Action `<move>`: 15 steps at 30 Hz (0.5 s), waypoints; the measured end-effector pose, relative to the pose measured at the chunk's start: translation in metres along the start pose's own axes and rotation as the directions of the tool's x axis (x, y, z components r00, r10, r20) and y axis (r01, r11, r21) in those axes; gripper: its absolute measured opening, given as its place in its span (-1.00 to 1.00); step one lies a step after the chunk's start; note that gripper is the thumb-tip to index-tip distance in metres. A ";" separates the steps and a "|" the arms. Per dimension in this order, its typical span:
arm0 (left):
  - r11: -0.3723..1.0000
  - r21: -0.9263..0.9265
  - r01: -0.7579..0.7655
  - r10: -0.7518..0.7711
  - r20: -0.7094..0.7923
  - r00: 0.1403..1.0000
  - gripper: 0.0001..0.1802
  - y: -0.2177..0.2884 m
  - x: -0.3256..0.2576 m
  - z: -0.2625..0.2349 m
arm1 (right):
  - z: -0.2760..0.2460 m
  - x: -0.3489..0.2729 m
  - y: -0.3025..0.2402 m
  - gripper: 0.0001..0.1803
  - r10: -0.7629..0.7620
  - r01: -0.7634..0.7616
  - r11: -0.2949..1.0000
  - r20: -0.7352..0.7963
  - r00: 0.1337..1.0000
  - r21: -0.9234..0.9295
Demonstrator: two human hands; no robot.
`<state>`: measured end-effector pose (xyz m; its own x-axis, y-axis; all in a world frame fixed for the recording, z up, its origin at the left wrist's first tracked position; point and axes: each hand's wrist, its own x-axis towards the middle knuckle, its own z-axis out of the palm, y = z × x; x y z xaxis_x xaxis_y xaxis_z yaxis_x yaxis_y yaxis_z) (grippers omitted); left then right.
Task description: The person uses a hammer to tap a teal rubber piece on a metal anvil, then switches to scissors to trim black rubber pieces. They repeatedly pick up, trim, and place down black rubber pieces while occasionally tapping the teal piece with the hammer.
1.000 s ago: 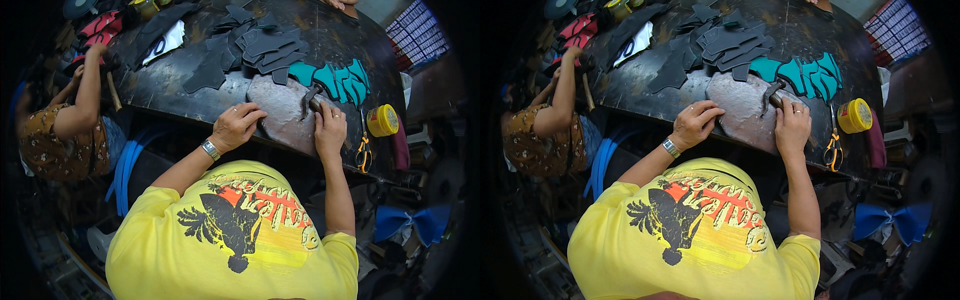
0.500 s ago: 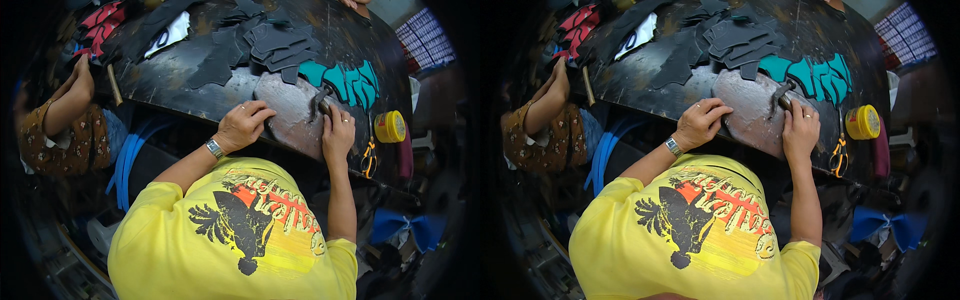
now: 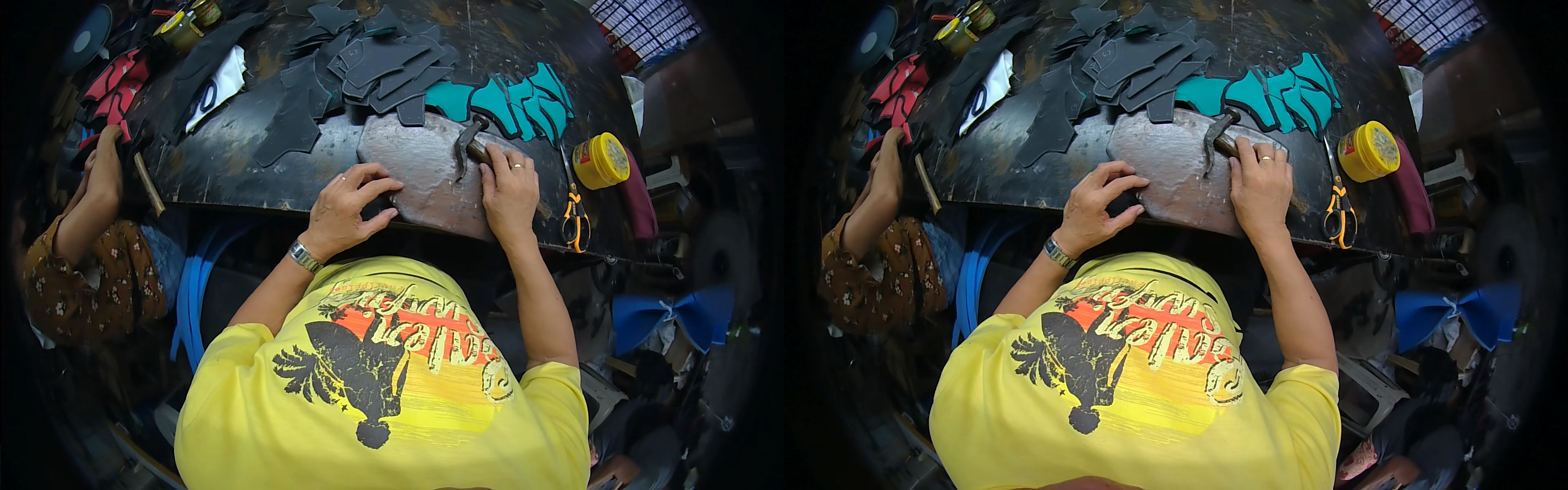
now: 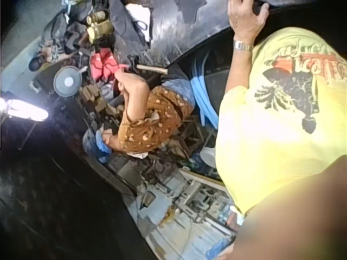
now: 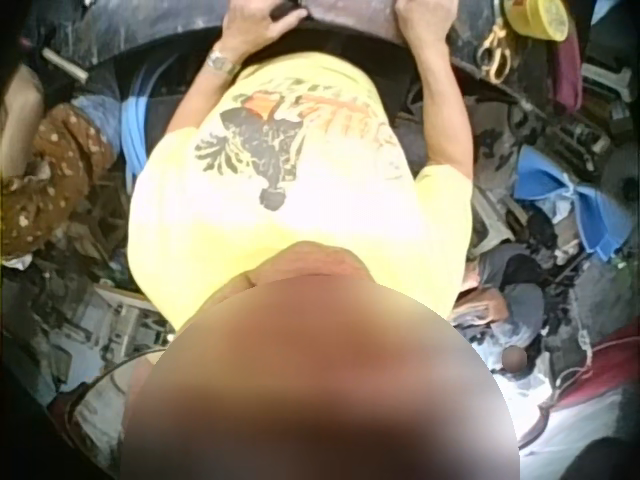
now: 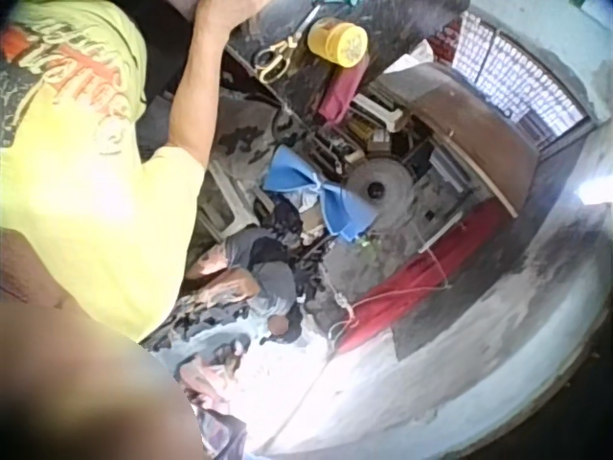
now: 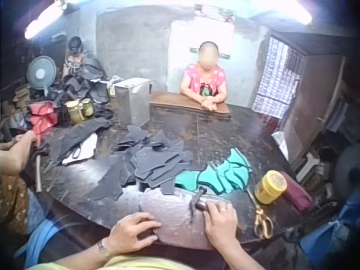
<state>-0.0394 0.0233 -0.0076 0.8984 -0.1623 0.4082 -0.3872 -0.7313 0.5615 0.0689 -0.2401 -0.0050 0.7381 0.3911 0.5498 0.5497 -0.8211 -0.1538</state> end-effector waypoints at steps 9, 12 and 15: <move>1.000 -0.018 0.015 -0.014 0.029 0.999 -0.54 -0.004 0.003 -0.002 | -0.003 0.000 -0.001 -0.63 0.053 -0.054 0.998 0.037 0.998 0.032; 1.000 -0.013 0.010 -0.010 0.009 1.000 -0.53 -0.003 0.003 -0.001 | -0.003 -0.001 -0.001 -0.63 0.055 -0.057 0.997 0.028 0.998 0.046; 1.000 -0.001 0.002 -0.002 0.000 1.000 -0.51 -0.003 0.003 0.000 | -0.001 -0.002 0.001 -0.64 0.049 -0.050 0.997 0.009 0.999 0.050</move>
<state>-0.0354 0.0249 -0.0077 0.8992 -0.1605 0.4070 -0.3854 -0.7310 0.5631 0.0677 -0.2420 -0.0049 0.7679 0.3539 0.5339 0.5312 -0.8176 -0.2221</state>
